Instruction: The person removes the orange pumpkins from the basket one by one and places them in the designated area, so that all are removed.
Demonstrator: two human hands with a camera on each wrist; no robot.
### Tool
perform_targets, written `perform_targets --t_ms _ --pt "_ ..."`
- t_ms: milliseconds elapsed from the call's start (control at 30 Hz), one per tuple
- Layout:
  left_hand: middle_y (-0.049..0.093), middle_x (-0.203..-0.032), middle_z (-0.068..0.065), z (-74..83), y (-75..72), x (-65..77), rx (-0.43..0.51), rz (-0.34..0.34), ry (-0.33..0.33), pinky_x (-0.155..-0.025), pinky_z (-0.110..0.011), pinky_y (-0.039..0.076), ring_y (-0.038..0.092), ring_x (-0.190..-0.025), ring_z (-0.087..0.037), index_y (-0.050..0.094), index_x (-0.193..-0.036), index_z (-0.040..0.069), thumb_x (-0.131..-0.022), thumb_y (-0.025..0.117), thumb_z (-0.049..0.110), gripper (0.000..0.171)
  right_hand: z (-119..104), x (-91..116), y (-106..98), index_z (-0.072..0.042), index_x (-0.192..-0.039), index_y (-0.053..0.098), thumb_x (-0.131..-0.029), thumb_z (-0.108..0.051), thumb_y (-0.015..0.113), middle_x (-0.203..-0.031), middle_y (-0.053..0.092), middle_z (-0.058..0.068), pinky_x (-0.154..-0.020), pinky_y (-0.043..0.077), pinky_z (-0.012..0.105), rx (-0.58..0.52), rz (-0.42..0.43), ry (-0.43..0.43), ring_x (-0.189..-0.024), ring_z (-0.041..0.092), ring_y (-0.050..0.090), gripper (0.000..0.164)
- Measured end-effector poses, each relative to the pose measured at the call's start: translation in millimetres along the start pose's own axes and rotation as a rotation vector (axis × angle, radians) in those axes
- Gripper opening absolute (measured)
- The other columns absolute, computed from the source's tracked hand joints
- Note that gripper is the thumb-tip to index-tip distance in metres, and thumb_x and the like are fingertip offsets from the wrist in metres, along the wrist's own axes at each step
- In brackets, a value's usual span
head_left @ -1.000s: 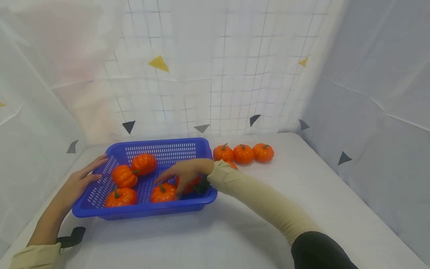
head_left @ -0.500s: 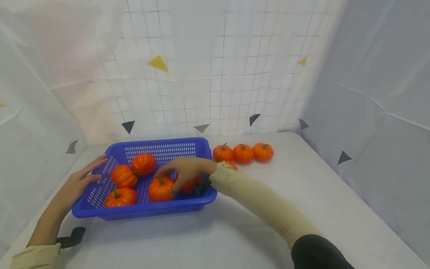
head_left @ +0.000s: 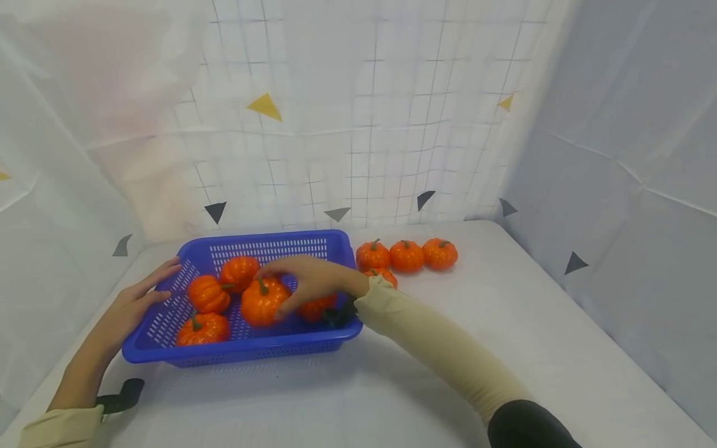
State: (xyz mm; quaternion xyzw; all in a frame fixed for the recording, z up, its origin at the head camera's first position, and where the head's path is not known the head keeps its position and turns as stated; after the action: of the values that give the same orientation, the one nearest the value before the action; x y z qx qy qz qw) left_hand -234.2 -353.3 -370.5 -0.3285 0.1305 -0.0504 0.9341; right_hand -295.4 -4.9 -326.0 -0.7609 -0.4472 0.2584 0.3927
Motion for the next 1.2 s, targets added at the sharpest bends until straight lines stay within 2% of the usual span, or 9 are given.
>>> perform_targets --t_ms 100,267,433,500,633,767,1000,1200 --pt "0.016 -0.169 -0.024 1.3 0.6 -0.4 -0.003 -0.002 -0.001 -0.101 -0.088 0.016 0.012 -0.148 -0.060 0.032 -0.161 0.004 -0.111 0.044 0.027 0.057 -6 4 -3 -0.016 -0.151 0.055 -0.083 -0.034 0.090 -0.151 0.053 -0.003 -0.115 0.034 0.027 0.004 0.037 0.005 -0.136 0.009 0.045 0.079" --pt "0.017 -0.169 -0.024 3.2 0.8 -1.1 -0.014 0.000 0.003 -0.100 -0.088 0.018 0.013 -0.148 -0.060 0.032 -0.161 0.003 -0.111 0.044 0.027 0.057 -12 9 -8 -0.018 -0.150 0.054 -0.084 -0.033 0.088 -0.148 0.053 -0.003 -0.109 0.043 0.030 -0.011 0.087 0.011 -0.130 0.010 0.048 0.075" --pt "0.017 -0.169 -0.024 2.8 0.8 -1.1 -0.014 0.001 0.006 -0.101 -0.088 0.018 0.013 -0.148 -0.060 0.032 -0.161 0.003 -0.111 0.044 0.027 0.057 -16 16 -15 -0.023 -0.148 0.056 -0.084 -0.038 0.088 -0.145 0.055 -0.007 -0.107 0.046 0.033 -0.034 0.114 0.038 -0.127 0.011 0.049 0.073" --pt "0.017 -0.169 -0.024 2.3 0.6 -1.1 -0.012 0.001 0.007 -0.101 -0.088 0.018 0.013 -0.148 -0.060 0.032 -0.161 0.003 -0.111 0.044 0.027 0.057 -17 20 -19 -0.025 -0.147 0.056 -0.083 -0.040 0.088 -0.142 0.056 -0.009 -0.103 0.048 0.030 -0.055 0.125 0.047 -0.125 0.011 0.051 0.073" --pt "0.016 -0.169 -0.024 1.6 0.1 -0.7 -0.006 0.001 0.008 -0.101 -0.088 0.018 0.013 -0.148 -0.060 0.032 -0.161 0.004 -0.111 0.043 0.027 0.056 -17 29 -25 -0.026 -0.143 0.058 -0.083 -0.040 0.088 -0.137 0.060 -0.011 -0.092 0.054 0.026 -0.106 0.176 0.016 -0.117 0.012 0.055 0.069" --pt "0.016 -0.169 -0.024 1.7 -0.3 0.2 0.000 -0.001 0.004 -0.101 -0.088 0.017 0.012 -0.148 -0.060 0.032 -0.162 0.005 -0.111 0.043 0.027 0.057 -14 38 -30 -0.023 -0.143 0.058 -0.083 -0.040 0.089 -0.135 0.062 -0.008 -0.088 0.057 0.025 -0.109 0.239 -0.031 -0.114 0.012 0.058 0.069" --pt "0.014 -0.170 -0.023 0.6 -0.3 0.4 0.010 -0.007 -0.014 -0.101 -0.088 0.017 0.011 -0.148 -0.060 0.031 -0.162 0.006 -0.111 0.044 0.028 0.057 -9 52 -35 -0.020 -0.143 0.058 -0.083 -0.041 0.088 -0.133 0.064 -0.005 -0.086 0.059 0.028 -0.171 0.280 -0.009 -0.113 0.015 0.060 0.070" --pt "0.015 -0.169 -0.023 0.7 0.1 0.1 0.002 -0.005 -0.011 -0.101 -0.088 0.018 0.012 -0.148 -0.060 0.031 -0.162 0.005 -0.111 0.044 0.028 0.057 -8 65 -37 -0.018 -0.142 0.059 -0.083 -0.038 0.089 -0.135 0.063 -0.003 -0.091 0.059 0.033 -0.195 0.317 0.006 -0.116 0.017 0.060 0.069"
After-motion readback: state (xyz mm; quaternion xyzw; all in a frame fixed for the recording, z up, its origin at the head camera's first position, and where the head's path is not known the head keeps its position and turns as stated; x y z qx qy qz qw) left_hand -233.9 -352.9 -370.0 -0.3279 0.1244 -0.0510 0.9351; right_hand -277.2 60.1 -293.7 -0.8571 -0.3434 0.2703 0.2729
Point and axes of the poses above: each hand's wrist, its own x-axis away from the middle knuckle, its own y-axis out of the palm, z = x × y, the point moved 2 cm from there along -x, towards the middle knuckle
